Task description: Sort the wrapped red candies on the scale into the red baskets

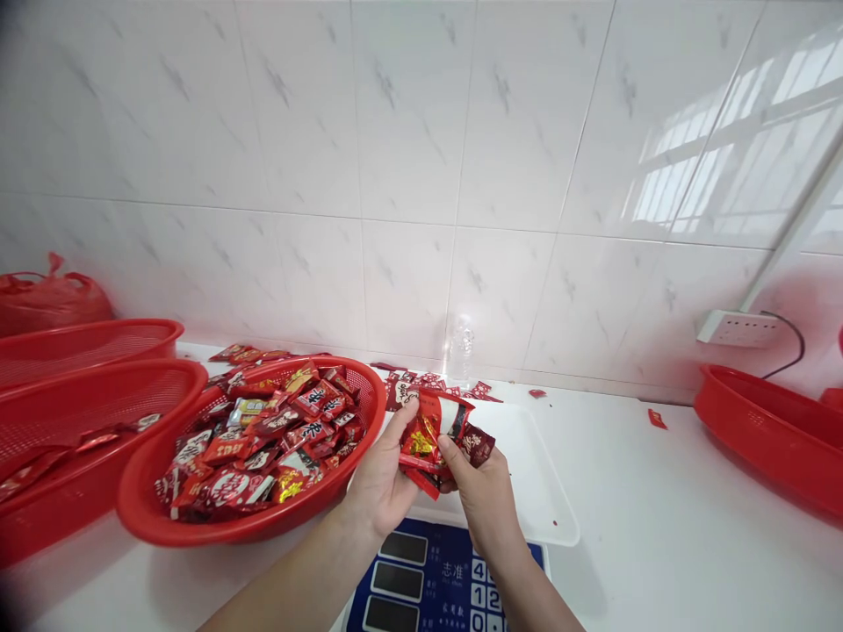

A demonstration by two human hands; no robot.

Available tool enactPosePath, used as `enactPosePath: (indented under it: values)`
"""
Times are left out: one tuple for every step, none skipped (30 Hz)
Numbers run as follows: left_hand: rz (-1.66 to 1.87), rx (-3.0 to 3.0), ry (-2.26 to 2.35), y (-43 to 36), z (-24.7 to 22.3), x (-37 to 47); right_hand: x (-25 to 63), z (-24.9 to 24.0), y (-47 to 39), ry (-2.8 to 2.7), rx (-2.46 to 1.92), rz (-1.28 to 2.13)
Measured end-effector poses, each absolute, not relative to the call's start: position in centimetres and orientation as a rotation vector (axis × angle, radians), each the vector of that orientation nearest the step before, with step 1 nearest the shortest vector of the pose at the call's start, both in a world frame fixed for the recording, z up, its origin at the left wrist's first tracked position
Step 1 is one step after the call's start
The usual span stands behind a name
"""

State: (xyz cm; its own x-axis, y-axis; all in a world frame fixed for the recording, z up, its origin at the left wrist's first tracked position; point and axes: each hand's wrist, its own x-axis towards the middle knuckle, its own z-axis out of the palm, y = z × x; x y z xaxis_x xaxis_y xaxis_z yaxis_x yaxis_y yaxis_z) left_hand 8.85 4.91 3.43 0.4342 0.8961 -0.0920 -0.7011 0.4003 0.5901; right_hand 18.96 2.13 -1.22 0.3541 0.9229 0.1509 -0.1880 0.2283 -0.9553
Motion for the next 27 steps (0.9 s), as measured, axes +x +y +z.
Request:
enactPosePath:
  values:
    - [1.049, 0.567, 0.440, 4.8, 3.4, 8.8, 19.1, -1.2, 2.1, -0.897, -1.060, 0.899]
    - [1.047, 0.625, 0.445, 4.8, 3.4, 8.8, 19.2, -1.2, 2.1, -0.911, -1.074, 0.874]
    - [1.040, 0.685, 0.446, 4.7, 3.3, 8.8, 19.4, -1.1, 2.1, -0.926, -1.095, 0.848]
    - [1.032, 0.738, 0.447, 4.7, 3.3, 8.8, 19.5, -1.1, 2.1, -0.944, -1.119, 0.820]
    - [1.022, 0.782, 0.448, 4.8, 3.2, 8.7, 19.6, -1.0, 2.0, -0.965, -1.144, 0.792]
    - [1.012, 0.815, 0.451, 4.8, 3.2, 8.7, 19.7, -0.9, 2.0, -0.985, -1.165, 0.766]
    - [1.006, 0.840, 0.455, 4.9, 3.1, 8.7, 19.8, -0.7, 2.0, -1.002, -1.182, 0.745]
    - [0.996, 0.858, 0.461, 4.9, 3.1, 8.6, 19.9, -0.6, 2.0, -1.015, -1.193, 0.728]
    - [0.984, 0.870, 0.466, 5.0, 3.1, 8.6, 19.9, -0.5, 1.9, -1.022, -1.200, 0.715]
    - [0.971, 0.878, 0.468, 5.1, 3.0, 8.5, 20.0, -0.4, 1.9, -1.028, -1.205, 0.707]
    - [0.959, 0.885, 0.465, 5.1, 3.0, 8.5, 20.1, -0.3, 1.8, -1.033, -1.212, 0.699]
    - [0.951, 0.890, 0.455, 5.2, 3.0, 8.4, 20.1, -0.1, 1.8, -1.041, -1.219, 0.691]
    - [0.948, 0.894, 0.444, 5.3, 2.9, 8.4, 20.2, 0.0, 1.7, -1.052, -1.225, 0.683]
    - [0.945, 0.896, 0.434, 5.4, 2.8, 8.4, 20.3, 0.2, 1.6, -1.067, -1.230, 0.679]
    - [0.945, 0.893, 0.430, 5.5, 2.7, 8.4, 20.4, 0.4, 1.5, -1.088, -1.236, 0.682]
    - [0.945, 0.885, 0.431, 5.6, 2.6, 8.4, 20.5, 0.5, 1.5, -1.113, -1.246, 0.687]
    - [0.943, 0.870, 0.439, 5.7, 2.6, 8.5, 20.6, 0.6, 1.4, -1.140, -1.258, 0.693]
    - [0.938, 0.852, 0.448, 5.9, 2.5, 8.5, 20.7, 0.7, 1.4, -1.166, -1.269, 0.694]
    - [0.932, 0.833, 0.453, 6.0, 2.4, 8.5, 20.8, 0.7, 1.4, -1.184, -1.278, 0.686]
    - [0.929, 0.815, 0.456, 6.1, 2.4, 8.5, 21.0, 0.7, 1.4, -1.195, -1.285, 0.669]
    - [0.929, 0.798, 0.457, 6.2, 2.5, 8.5, 21.1, 0.6, 1.4, -1.198, -1.289, 0.650]
    - [0.927, 0.779, 0.459, 6.3, 2.5, 8.5, 21.3, 0.5, 1.5, -1.195, -1.293, 0.634]
    - [0.927, 0.756, 0.462, 6.4, 2.6, 8.5, 21.5, 0.4, 1.6, -1.185, -1.297, 0.623]
    - [0.929, 0.730, 0.468, 6.6, 2.7, 8.4, 21.7, 0.3, 1.7, -1.167, -1.304, 0.617]
    - [0.932, 0.701, 0.476, 6.7, 2.8, 8.3, 21.9, 0.2, 1.8, -1.144, -1.312, 0.618]
    - [0.935, 0.673, 0.486, 6.8, 2.9, 8.2, 22.1, 0.3, 1.8, -1.116, -1.316, 0.620]
    - [0.940, 0.642, 0.497, 7.0, 3.1, 8.0, 22.3, 0.4, 1.8, -1.088, -1.314, 0.621]
